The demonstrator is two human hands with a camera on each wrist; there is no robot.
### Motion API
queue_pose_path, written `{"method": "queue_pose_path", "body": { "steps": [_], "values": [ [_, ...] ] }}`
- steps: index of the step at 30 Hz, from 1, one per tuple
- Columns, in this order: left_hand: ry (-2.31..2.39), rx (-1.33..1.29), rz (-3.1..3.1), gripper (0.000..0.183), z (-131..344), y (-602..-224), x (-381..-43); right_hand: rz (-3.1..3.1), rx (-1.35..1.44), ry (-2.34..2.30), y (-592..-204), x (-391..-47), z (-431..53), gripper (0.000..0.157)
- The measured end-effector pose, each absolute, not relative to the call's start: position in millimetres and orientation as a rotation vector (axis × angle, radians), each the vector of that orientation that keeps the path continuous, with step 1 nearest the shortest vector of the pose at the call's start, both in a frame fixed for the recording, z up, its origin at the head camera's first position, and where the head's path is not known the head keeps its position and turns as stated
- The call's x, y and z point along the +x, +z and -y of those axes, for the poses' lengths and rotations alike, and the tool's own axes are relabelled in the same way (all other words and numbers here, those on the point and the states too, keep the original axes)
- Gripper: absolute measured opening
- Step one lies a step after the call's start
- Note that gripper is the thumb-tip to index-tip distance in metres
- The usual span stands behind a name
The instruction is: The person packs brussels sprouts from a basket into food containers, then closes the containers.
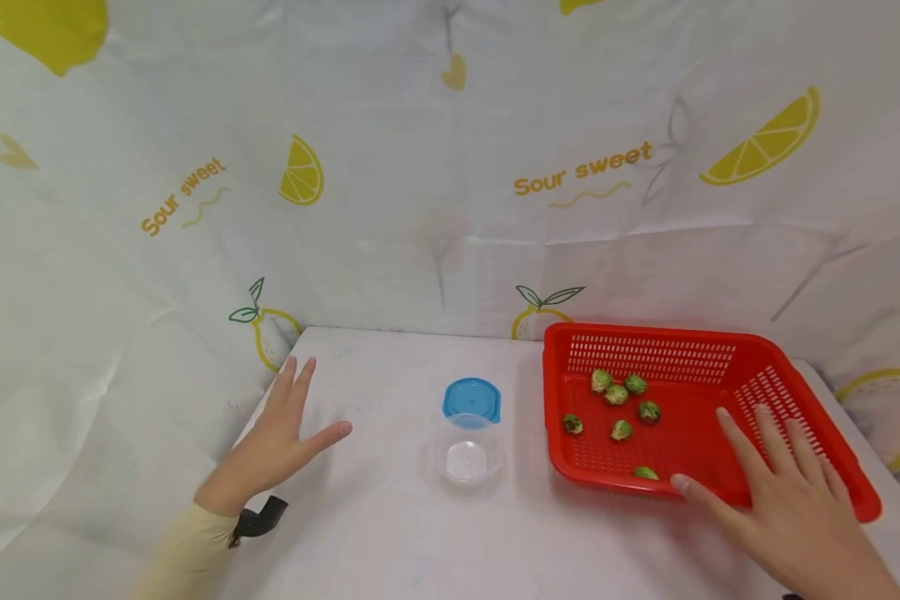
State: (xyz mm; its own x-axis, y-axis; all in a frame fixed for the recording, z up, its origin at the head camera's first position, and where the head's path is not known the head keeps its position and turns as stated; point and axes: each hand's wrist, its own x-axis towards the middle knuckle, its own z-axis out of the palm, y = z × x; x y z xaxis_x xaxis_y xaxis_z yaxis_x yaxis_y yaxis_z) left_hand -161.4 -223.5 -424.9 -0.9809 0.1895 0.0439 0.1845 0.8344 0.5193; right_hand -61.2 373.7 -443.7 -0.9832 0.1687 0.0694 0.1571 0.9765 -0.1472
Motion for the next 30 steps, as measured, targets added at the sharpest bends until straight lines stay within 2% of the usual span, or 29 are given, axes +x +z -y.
{"method": "queue_pose_path", "body": {
  "steps": [6,15,23,27,30],
  "values": [
    [1.192,0.327,-2.771,0.110,198.1,-436.1,-178.3,3.071,-0.084,0.371,-430.0,-71.3,-382.4,0.114],
    [1.585,0.328,-2.230,0.082,157.5,-459.7,-204.5,3.203,-0.011,0.525,-397.4,-95.1,-390.8,0.107],
    [1.663,0.357,-1.882,0.060,142.5,-486.7,-222.2,3.173,0.197,0.682,-380.0,-127.0,-397.0,0.078],
    [1.681,0.352,-1.803,0.058,133.4,-494.9,-227.3,3.174,0.288,0.809,-375.5,-147.1,-404.6,0.065],
    [1.689,0.344,-1.772,0.058,127.4,-497.8,-229.6,3.203,0.313,0.857,-373.1,-160.6,-411.8,0.062]
  ]
}}
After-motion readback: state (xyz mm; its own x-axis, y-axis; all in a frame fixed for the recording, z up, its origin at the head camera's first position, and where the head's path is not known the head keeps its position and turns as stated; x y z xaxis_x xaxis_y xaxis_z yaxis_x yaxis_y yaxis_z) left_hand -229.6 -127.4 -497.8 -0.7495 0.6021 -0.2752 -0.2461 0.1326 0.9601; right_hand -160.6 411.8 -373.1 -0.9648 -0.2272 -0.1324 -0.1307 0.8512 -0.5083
